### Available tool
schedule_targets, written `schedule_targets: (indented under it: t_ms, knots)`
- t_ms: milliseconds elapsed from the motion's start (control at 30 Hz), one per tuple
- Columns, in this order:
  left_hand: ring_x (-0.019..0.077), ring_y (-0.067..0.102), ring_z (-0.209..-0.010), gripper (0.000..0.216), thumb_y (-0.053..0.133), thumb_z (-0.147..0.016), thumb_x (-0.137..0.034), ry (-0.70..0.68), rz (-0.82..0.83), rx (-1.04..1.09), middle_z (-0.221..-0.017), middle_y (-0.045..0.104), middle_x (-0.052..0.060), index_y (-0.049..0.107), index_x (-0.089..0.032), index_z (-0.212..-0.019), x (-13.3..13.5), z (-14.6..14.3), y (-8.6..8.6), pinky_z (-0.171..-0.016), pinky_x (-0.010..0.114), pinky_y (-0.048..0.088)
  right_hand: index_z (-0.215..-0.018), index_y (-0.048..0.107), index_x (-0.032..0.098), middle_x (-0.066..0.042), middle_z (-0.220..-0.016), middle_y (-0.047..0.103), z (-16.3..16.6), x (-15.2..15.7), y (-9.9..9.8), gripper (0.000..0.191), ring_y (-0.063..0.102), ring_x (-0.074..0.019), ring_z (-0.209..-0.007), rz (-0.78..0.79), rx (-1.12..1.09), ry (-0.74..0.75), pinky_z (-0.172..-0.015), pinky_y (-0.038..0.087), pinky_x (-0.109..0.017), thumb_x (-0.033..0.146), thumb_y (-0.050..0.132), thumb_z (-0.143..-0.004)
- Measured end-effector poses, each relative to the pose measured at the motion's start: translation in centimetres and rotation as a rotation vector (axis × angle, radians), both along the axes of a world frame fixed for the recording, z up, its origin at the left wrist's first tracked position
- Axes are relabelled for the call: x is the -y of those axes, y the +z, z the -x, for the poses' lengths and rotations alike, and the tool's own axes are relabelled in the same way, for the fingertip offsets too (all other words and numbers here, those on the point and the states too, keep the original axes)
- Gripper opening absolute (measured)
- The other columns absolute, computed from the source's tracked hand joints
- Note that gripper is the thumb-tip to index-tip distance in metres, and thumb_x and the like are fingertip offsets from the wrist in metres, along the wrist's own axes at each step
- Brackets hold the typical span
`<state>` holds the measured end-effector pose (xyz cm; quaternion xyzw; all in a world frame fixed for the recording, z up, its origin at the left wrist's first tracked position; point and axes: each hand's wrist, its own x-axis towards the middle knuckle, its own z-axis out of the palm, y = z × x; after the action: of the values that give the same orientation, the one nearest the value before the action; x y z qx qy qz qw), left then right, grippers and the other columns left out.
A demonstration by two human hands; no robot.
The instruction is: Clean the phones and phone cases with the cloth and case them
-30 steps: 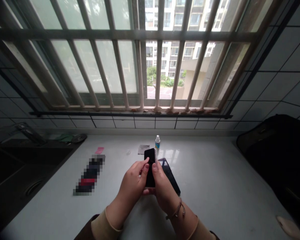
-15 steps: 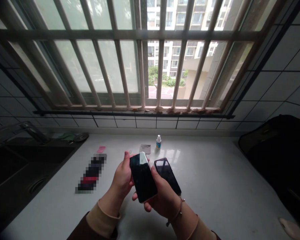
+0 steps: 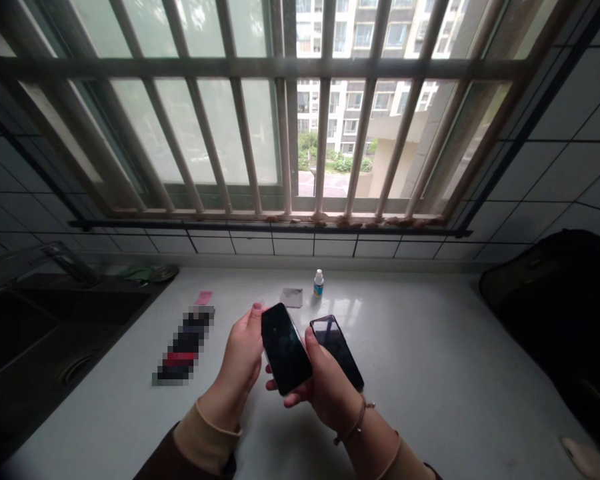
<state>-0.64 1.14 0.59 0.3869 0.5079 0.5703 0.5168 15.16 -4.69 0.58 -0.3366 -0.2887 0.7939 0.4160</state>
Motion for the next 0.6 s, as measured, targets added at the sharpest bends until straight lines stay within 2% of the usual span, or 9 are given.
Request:
schedule_targets:
  t_ms: [100, 200, 300, 367, 500, 600]
  knots:
    - [0.0225, 0.073, -0.082, 0.047, 0.062, -0.098, -0.061, 0.154, 0.034, 0.138, -0.087, 0.075, 0.008, 0.072, -0.017, -0.109, -0.7, 0.0, -0.5, -0.074, 0.032, 0.057, -0.12, 0.069, 0.011, -0.018, -0.098, 0.08, 0.0, -0.3, -0.8, 0.078, 0.082, -0.0267, -0.083, -0.15, 0.193, -0.095, -0.052, 0.06, -0.025, 0.083, 0.049, -0.096]
    - [0.0186, 0.072, -0.079, 0.032, 0.06, -0.102, -0.048, 0.218, 0.096, 0.273, -0.088, 0.074, 0.006, 0.07, -0.018, -0.107, -1.2, 0.1, -0.4, -0.071, 0.029, 0.057, -0.101, 0.067, 0.014, -0.013, -0.078, 0.078, -0.2, -0.8, -2.0, 0.076, 0.078, -0.0239, -0.069, -0.304, 0.426, -0.199, -0.048, 0.056, -0.026, 0.086, 0.045, -0.095]
    - [0.0138, 0.066, -0.067, 0.023, 0.072, -0.092, -0.04, 0.158, 0.141, 0.335, -0.079, 0.069, 0.001, 0.067, -0.018, -0.095, -1.3, 0.6, 0.0, -0.062, 0.024, 0.052, -0.081, 0.061, 0.02, -0.008, -0.064, 0.074, -1.0, -1.0, -2.5, 0.072, 0.066, -0.018, -0.052, -0.43, 0.664, -0.288, -0.047, 0.049, -0.026, 0.085, 0.035, -0.099]
    - [0.0122, 0.063, -0.063, 0.029, 0.079, -0.084, -0.044, 0.097, 0.168, 0.311, -0.075, 0.066, -0.001, 0.067, -0.018, -0.089, -1.2, 0.9, 0.3, -0.058, 0.022, 0.048, -0.074, 0.058, 0.023, -0.006, -0.058, 0.07, -1.5, -1.1, -2.3, 0.072, 0.061, -0.018, -0.048, -0.473, 0.779, -0.333, -0.049, 0.046, -0.029, 0.084, 0.03, -0.101]
    - [0.0136, 0.061, -0.061, 0.052, 0.08, -0.08, -0.066, -0.077, 0.16, 0.154, -0.07, 0.064, 0.0, 0.071, -0.015, -0.087, -1.0, 1.4, 0.7, -0.054, 0.021, 0.044, -0.077, 0.063, 0.025, -0.005, -0.055, 0.065, -2.3, -1.2, -1.8, 0.072, 0.064, -0.0228, -0.051, -0.476, 0.901, -0.363, -0.05, 0.045, -0.032, 0.082, 0.025, -0.102]
    - [0.0153, 0.061, -0.062, 0.061, 0.078, -0.08, -0.072, -0.164, 0.126, 0.047, -0.07, 0.067, 0.003, 0.077, -0.013, -0.094, -1.0, 1.3, 0.7, -0.057, 0.023, 0.045, -0.082, 0.064, 0.025, -0.003, -0.054, 0.061, -2.5, -1.4, -1.8, 0.071, 0.063, -0.0233, -0.048, -0.468, 0.937, -0.371, -0.048, 0.044, -0.033, 0.082, 0.026, -0.102]
